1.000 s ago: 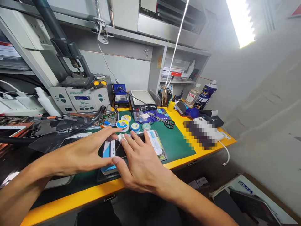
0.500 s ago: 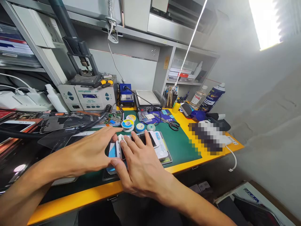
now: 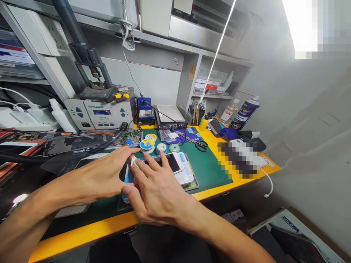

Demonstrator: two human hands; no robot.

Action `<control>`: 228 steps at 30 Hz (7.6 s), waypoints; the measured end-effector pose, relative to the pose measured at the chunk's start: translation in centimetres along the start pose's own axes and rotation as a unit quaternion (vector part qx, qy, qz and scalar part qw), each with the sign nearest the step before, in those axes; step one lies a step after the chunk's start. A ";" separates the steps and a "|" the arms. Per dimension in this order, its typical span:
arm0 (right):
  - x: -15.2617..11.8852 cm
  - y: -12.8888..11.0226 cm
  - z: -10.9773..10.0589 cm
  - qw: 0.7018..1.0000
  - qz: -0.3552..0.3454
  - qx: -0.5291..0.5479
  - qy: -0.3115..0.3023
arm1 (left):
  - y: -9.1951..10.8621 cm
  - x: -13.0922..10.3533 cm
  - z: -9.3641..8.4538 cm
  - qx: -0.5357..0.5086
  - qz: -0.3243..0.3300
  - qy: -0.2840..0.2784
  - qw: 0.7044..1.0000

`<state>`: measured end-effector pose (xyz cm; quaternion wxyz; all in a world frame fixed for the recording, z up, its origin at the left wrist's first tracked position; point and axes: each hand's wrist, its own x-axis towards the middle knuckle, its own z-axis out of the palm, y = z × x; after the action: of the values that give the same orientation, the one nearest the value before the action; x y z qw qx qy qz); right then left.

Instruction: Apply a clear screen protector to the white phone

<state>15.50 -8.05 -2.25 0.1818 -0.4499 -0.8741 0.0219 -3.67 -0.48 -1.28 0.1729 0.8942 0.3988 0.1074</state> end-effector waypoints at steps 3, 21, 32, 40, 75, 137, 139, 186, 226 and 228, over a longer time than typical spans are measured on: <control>-0.1 0.1 -0.1 1.000 -0.012 0.001 -0.002 | 0.7 0.1 -0.6 0.005 -0.013 -0.016 1.000; -2.8 -0.4 -1.2 0.997 0.000 0.069 -0.022 | 0.2 0.0 -0.6 -0.022 0.037 -0.009 0.999; -4.6 -0.7 0.4 1.000 0.010 -0.009 0.002 | -0.7 0.1 0.0 -0.027 0.058 0.006 0.998; -6.7 0.1 0.0 0.997 0.060 -0.050 0.013 | -0.7 0.1 0.1 -0.020 0.037 0.005 0.999; -4.9 -0.8 1.2 0.994 0.081 0.015 0.066 | 1.0 1.3 0.6 -0.020 0.069 -0.013 0.997; -8.9 2.6 -1.6 0.978 0.186 -0.075 0.060 | 0.9 1.4 0.7 -0.006 0.031 -0.033 0.999; -8.4 2.9 -1.7 0.978 0.184 -0.076 0.055 | 1.1 1.4 0.5 -0.008 0.034 -0.027 0.999; 0.1 -0.1 -0.4 1.000 0.024 -0.011 0.006 | -0.6 0.6 1.3 -0.015 0.014 0.013 1.000; -9.1 2.5 -2.1 0.993 0.096 -0.044 0.055 | -0.5 0.3 0.1 -0.047 0.022 -0.031 0.998; -10.0 3.7 -2.3 0.990 0.121 -0.039 0.068 | -0.7 0.4 0.1 -0.044 0.017 -0.034 0.998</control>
<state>24.45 -14.12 -3.83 0.2196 -0.5592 -0.7991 -0.0208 -3.85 0.19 -1.63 0.2239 0.8955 0.3720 0.0976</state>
